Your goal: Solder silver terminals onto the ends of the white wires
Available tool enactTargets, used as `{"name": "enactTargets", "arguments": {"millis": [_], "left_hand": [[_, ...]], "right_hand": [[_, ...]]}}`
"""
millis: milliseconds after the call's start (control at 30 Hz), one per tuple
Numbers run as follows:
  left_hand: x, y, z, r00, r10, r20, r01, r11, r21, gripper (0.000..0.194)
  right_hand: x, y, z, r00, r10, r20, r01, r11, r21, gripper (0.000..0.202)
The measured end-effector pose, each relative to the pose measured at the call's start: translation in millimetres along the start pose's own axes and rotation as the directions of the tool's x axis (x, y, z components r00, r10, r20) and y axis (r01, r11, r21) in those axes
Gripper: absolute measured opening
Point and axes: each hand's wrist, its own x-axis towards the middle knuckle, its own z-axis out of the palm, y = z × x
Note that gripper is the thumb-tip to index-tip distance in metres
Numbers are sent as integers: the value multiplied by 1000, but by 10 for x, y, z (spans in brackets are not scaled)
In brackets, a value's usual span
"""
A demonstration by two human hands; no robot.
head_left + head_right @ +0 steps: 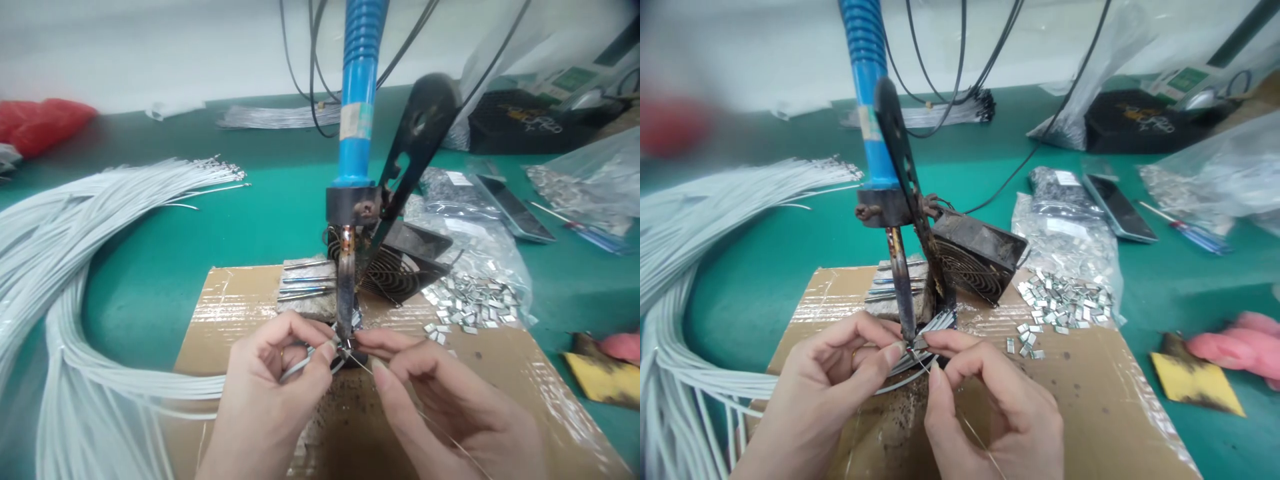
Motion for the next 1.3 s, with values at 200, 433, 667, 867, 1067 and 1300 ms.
{"name": "enactTargets", "arguments": {"millis": [200, 433, 667, 867, 1067, 1300], "left_hand": [[-17, 18, 11, 1000, -1, -3, 2, 999, 41, 17], [-36, 22, 4, 1000, -5, -4, 5, 1000, -6, 17], [-33, 9, 11, 1000, 11, 5, -11, 1000, -19, 18], [-36, 10, 13, 1000, -11, 8, 10, 999, 44, 17], [-44, 13, -14, 1000, 5, 16, -6, 998, 55, 16], [-29, 14, -11, 1000, -5, 18, 6, 1000, -7, 16]], "right_hand": [[15, -31, 10, 1000, -4, -20, 4, 1000, -4, 22], [4, 2, 16, 999, -27, -29, 27, 1000, -3, 20], [7, -23, 23, 998, -32, -45, 31, 999, -26, 22], [6, -43, 18, 998, -30, -46, 28, 998, -51, 23], [24, -65, 1, 999, -38, -32, 36, 998, -55, 22], [9, -10, -6, 1000, -27, -16, 27, 1000, 9, 18]]}}
